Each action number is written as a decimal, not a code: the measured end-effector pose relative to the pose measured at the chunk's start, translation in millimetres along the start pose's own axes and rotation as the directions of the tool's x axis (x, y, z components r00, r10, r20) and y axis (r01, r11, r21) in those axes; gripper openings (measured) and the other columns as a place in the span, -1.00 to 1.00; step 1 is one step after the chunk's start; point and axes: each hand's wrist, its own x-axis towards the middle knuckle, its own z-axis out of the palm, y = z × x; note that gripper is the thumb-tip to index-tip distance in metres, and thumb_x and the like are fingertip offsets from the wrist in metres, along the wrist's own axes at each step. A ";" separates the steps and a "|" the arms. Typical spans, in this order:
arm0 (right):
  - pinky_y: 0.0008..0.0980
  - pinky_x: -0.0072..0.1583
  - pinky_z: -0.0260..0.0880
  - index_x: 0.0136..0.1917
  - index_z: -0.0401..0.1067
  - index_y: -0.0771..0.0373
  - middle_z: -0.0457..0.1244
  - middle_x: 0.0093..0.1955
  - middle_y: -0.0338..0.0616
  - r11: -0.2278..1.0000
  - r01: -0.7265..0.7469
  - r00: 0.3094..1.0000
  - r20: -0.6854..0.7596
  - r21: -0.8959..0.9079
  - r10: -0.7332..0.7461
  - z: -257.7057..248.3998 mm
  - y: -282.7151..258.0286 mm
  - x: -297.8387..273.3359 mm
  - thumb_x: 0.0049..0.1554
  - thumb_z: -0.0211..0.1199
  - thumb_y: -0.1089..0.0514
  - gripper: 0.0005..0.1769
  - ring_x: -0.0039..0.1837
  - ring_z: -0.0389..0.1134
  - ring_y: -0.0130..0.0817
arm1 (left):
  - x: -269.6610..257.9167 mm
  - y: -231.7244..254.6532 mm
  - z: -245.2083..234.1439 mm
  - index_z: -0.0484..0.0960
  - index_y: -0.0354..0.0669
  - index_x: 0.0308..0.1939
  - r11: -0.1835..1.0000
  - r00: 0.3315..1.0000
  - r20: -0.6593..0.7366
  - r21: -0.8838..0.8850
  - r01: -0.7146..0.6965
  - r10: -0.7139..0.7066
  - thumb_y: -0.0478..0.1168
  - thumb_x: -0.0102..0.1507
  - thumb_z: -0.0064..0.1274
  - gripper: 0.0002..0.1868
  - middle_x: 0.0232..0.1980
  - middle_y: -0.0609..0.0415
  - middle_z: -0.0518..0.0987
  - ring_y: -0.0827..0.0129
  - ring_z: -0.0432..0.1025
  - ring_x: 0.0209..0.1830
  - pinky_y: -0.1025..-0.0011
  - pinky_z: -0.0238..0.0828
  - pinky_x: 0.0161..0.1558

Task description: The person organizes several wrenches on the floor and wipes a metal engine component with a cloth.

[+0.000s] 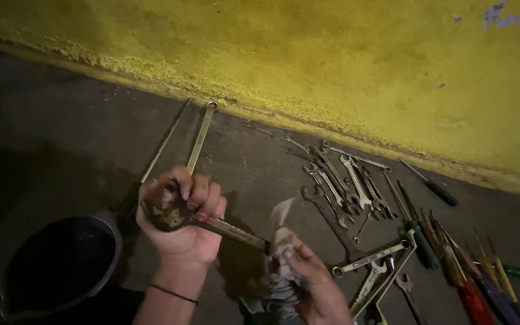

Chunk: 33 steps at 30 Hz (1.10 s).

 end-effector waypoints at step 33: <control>0.04 -0.04 0.33 0.20 0.37 0.06 0.40 -0.19 0.24 0.969 -0.051 0.905 -0.422 -0.241 -0.057 -39.2 41.0 98.4 0.17 0.08 -0.38 -0.42 -0.13 0.36 0.13 | 1.1 -23.3 7.8 0.23 -0.05 -0.51 0.977 0.968 -0.184 0.156 -0.145 0.173 -0.10 0.38 -0.08 -0.61 -0.57 0.13 0.14 0.38 0.06 -0.57 0.35 0.04 -0.45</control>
